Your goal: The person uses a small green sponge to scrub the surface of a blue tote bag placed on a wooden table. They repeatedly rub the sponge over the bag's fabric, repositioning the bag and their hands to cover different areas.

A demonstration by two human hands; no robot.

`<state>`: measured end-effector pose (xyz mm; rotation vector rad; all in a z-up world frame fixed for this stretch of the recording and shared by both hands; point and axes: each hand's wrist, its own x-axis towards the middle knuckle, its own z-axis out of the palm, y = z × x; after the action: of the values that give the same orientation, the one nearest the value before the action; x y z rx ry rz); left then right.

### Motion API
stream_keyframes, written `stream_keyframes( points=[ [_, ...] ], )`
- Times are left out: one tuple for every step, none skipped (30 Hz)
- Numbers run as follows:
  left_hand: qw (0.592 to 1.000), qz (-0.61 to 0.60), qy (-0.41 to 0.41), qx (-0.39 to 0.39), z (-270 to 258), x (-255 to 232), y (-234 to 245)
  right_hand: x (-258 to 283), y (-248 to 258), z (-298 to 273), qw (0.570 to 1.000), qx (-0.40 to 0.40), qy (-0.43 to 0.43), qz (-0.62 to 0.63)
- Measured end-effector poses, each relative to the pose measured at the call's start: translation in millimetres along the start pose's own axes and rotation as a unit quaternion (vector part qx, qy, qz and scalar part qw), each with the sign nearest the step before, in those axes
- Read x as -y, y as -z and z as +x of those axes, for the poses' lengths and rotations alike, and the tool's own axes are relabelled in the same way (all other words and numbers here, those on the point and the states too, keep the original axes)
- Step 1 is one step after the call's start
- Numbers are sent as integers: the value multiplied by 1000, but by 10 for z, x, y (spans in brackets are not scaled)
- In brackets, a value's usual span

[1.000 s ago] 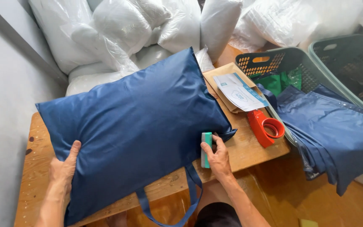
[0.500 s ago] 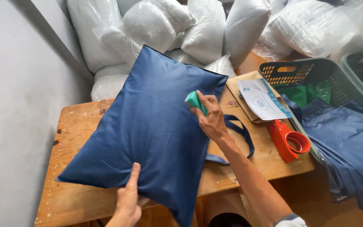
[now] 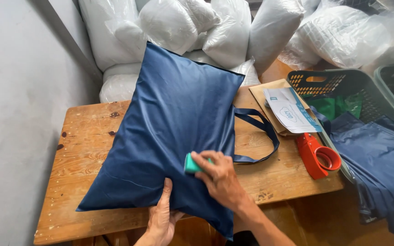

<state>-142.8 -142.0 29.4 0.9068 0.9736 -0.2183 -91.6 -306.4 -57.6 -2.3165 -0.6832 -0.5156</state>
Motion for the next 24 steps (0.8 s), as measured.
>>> stream_keyframes(
  points=[
    [1000, 0, 2, -2, 34, 24, 17, 138, 17, -172, 1000, 2, -1, 1],
    [1000, 3, 4, -5, 61, 51, 36, 279, 40, -348, 1000, 20, 24, 0],
    [1000, 6, 3, -7, 88, 68, 58, 422, 53, -512, 998, 35, 50, 0],
    [1000, 6, 1, -9, 99, 69, 62, 433, 3, -608, 998, 34, 51, 2],
    [1000, 1, 5, -15, 110, 70, 61, 442, -42, -705, 990, 46, 129, -43],
    [1000, -4, 8, -21, 120, 70, 60, 453, -86, -801, 973, 59, 206, -87],
    [1000, -2, 8, -20, 101, 61, 72, 477, 36, -763, 973, 58, 205, -88],
    [1000, 10, 13, -12, 80, 49, 87, 506, 157, -725, 959, 201, 196, 27],
    [1000, 20, 16, -4, 60, 26, 99, 527, 278, -666, 912, 337, 187, 141],
    [1000, 18, 14, -4, 59, 12, 104, 541, 380, -496, 912, 337, 189, 140],
    [998, 49, 10, -32, 55, 1, 120, 558, 479, -324, 936, 253, 160, 186],
    [995, 79, 7, -61, 50, -12, 139, 582, 576, -151, 950, 167, 129, 231],
    [995, 76, 5, -60, 9, -28, 165, 412, 498, 67, 950, 167, 132, 230],
    [997, 55, 11, -51, -34, -44, 190, 244, 423, 289, 956, 107, 82, 262],
    [998, 35, 16, -41, -71, -73, 207, 75, 349, 525, 955, 43, 32, 292],
    [999, 34, 13, -38, -19, -43, 278, -173, 257, 750, 955, 41, 36, 291],
    [989, 132, 69, -7, 36, -21, 360, -413, 155, 974, 975, 1, -57, 213],
    [965, 229, 124, 22, 100, -2, 440, -655, 49, 1205, 979, -40, -150, 133],
    [966, 228, 123, 22, -75, -104, 422, -720, 20, 1366, 979, -40, -149, 134],
    [859, 500, 99, 48, -243, -208, 405, -786, -16, 1530, 971, -59, -194, 123],
    [680, 726, 66, 71, -410, -305, 386, -851, -54, 1702, 962, -77, -237, 112],
    [683, 724, 66, 70, -261, -370, 439, -949, -158, 1777, 963, -75, -235, 112],
    [744, 662, -36, 87, -118, -418, 499, -1050, -264, 1816, 972, -61, -217, 63],
    [791, 587, -138, 100, 29, -464, 563, -1151, -375, 1852, 979, -48, -199, 13]
  ],
)
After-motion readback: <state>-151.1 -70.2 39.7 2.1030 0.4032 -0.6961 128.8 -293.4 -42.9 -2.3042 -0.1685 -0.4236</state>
